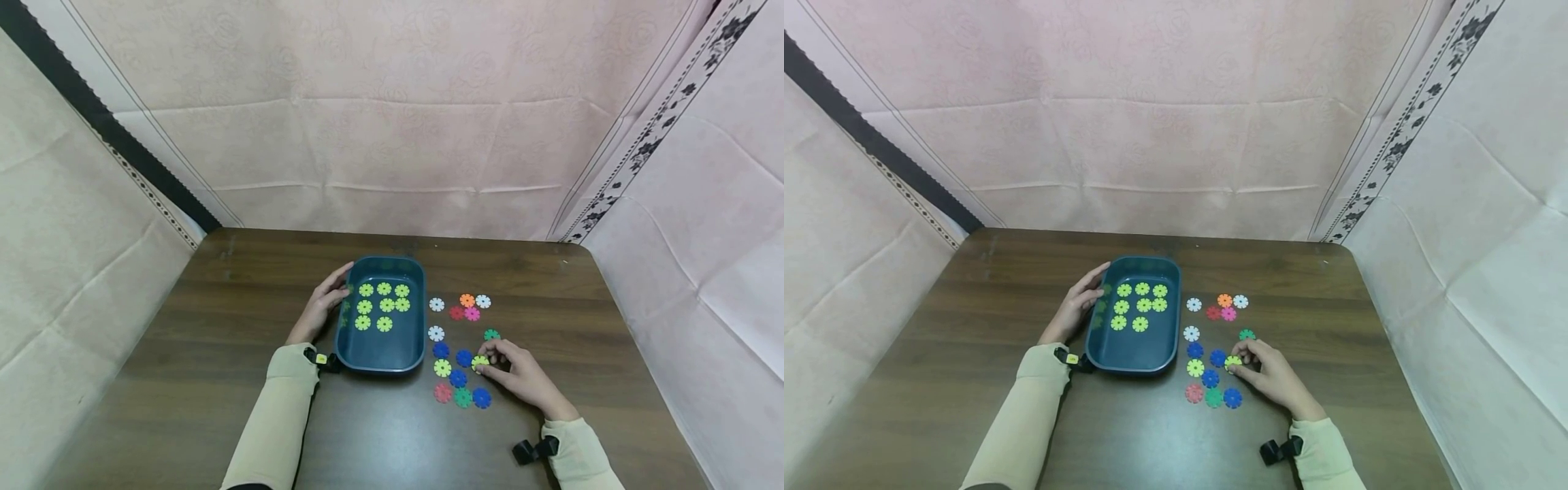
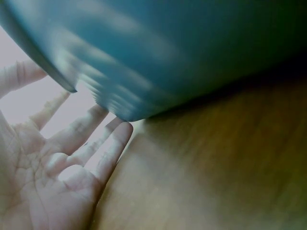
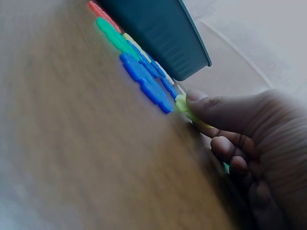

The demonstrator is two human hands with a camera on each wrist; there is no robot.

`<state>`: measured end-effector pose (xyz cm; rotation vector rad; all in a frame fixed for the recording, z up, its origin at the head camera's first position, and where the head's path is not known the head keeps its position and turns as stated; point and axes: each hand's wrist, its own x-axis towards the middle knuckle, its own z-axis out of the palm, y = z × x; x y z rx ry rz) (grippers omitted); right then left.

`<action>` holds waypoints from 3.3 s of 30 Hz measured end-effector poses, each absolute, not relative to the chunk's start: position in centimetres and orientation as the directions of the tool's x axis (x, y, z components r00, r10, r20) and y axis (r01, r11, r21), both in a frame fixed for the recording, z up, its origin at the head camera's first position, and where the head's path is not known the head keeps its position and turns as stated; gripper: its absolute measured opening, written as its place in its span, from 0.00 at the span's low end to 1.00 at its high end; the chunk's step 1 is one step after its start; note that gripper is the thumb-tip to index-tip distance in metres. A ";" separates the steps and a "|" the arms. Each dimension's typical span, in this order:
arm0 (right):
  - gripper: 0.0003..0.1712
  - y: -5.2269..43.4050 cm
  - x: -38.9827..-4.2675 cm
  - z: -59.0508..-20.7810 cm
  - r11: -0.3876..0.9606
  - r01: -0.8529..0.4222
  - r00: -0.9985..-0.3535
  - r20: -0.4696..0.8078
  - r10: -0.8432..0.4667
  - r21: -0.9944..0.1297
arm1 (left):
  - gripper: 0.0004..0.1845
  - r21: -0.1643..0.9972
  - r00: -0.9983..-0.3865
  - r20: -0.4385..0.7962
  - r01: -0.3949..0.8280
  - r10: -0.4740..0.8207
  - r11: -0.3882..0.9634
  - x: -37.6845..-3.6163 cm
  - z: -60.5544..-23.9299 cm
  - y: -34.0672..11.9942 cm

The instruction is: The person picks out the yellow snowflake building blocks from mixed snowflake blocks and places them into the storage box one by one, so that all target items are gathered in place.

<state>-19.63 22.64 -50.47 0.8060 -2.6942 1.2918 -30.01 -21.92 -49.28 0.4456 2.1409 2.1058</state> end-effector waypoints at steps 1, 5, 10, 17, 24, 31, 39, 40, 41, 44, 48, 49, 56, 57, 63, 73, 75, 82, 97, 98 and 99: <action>0.13 22.6 -19.7 -50.5 0.514 -0.475 -0.862 0.262 -0.434 -0.714 | 0.29 0.991 -0.952 0.130 0.135 0.276 -0.001 -30.0 -49.3 -21.9; 0.12 22.5 -19.8 -50.6 0.514 -0.489 -0.857 0.278 -0.434 -0.704 | 0.28 0.989 -0.952 0.145 0.150 0.269 -0.002 -29.9 -49.4 -22.1; 0.13 22.3 -19.9 -50.6 0.511 -0.494 -0.854 0.282 -0.437 -0.703 | 0.29 0.987 -0.952 0.153 0.159 0.266 0.001 -29.9 -49.3 -22.2; 0.12 22.2 -20.0 -50.5 0.503 -0.483 -0.857 0.266 -0.442 -0.717 | 0.29 0.987 -0.952 0.153 0.160 0.264 0.006 -29.9 -49.3 -22.6; 0.12 22.0 -20.2 -49.6 0.434 -0.487 -0.849 0.296 -0.437 -0.758 | 0.29 0.991 -0.953 0.124 0.133 0.277 0.012 -29.8 -49.1 -22.4; 0.09 19.1 -22.7 -45.2 0.375 -0.567 -0.759 0.288 -0.584 -0.733 | 0.29 0.992 -0.955 0.122 0.127 0.269 0.001 -29.6 -49.1 -22.2; 0.07 11.4 -27.2 -40.1 0.281 -0.703 -0.542 0.236 -0.807 -0.653 | 0.29 0.990 -0.956 0.136 0.142 0.258 0.003 -29.6 -49.2 -22.2; 0.07 10.5 -27.9 -39.9 0.290 -0.725 -0.517 0.215 -0.829 -0.624 | 0.28 0.989 -0.955 0.142 0.148 0.260 0.005 -29.6 -49.2 -22.2; 0.07 9.7 -28.5 -39.8 0.306 -0.744 -0.498 0.188 -0.847 -0.594 | 0.29 0.987 -0.952 0.150 0.158 0.265 0.006 -29.7 -49.3 -22.1; 0.07 7.8 -30.0 -39.9 0.385 -0.771 -0.470 0.047 -0.881 -0.508 | 0.29 0.985 -0.945 0.163 0.174 0.282 0.017 -29.9 -49.5 -22.1; 0.07 6.7 -31.4 -40.6 0.456 -0.787 -0.457 -0.103 -0.883 -0.417 | 0.29 0.984 -0.944 0.159 0.176 0.288 0.033 -29.9 -49.6 -22.0; 0.07 6.5 -31.6 -40.7 0.464 -0.787 -0.459 -0.117 -0.881 -0.407 | 0.29 0.984 -0.945 0.161 0.177 0.286 0.032 -29.9 -49.6 -22.0; 0.06 7.2 -32.4 -40.2 0.457 -0.750 -0.490 -0.063 -0.869 -0.478 | 0.29 0.983 -0.942 0.166 0.180 0.292 0.023 -29.9 -49.2 -21.9; 0.06 7.5 -32.3 -39.9 0.448 -0.748 -0.496 -0.036 -0.867 -0.489 | 0.29 0.983 -0.941 0.167 0.181 0.294 0.020 -29.9 -49.2 -21.9; 0.06 10.8 -31.3 -39.0 0.384 -0.720 -0.572 0.181 -0.800 -0.577 | 0.29 0.984 -0.944 0.165 0.177 0.285 0.016 -29.8 -49.3 -22.0; 0.08 18.1 -26.1 -43.7 0.363 -0.548 -0.764 0.274 -0.584 -0.753 | 0.29 0.981 -0.938 0.180 0.193 0.295 0.013 -30.0 -49.3 -21.9; 0.08 18.7 -25.0 -45.2 0.350 -0.535 -0.779 0.288 -0.557 -0.769 | 0.29 0.981 -0.941 0.181 0.193 0.287 0.015 -30.1 -49.2 -21.9; 0.13 18.5 -21.7 -49.4 0.305 -0.645 -0.736 0.463 -0.495 -0.701 | 0.29 0.983 -0.945 0.165 0.180 0.281 0.027 -30.1 -49.5 -21.9; 0.15 17.5 -21.6 -50.7 0.479 -0.657 -0.736 0.359 -0.573 -0.583 | 0.30 0.986 -0.940 0.156 0.169 0.303 0.015 -29.8 -48.5 -21.8; 0.14 17.5 -21.6 -50.7 0.480 -0.660 -0.734 0.362 -0.574 -0.577 | 0.30 0.986 -0.940 0.153 0.165 0.305 0.016 -29.6 -48.2 -21.8; 0.14 17.5 -21.6 -50.7 0.478 -0.665 -0.731 0.366 -0.576 -0.574 | 0.30 0.987 -0.941 0.147 0.160 0.304 0.016 -29.4 -47.9 -21.8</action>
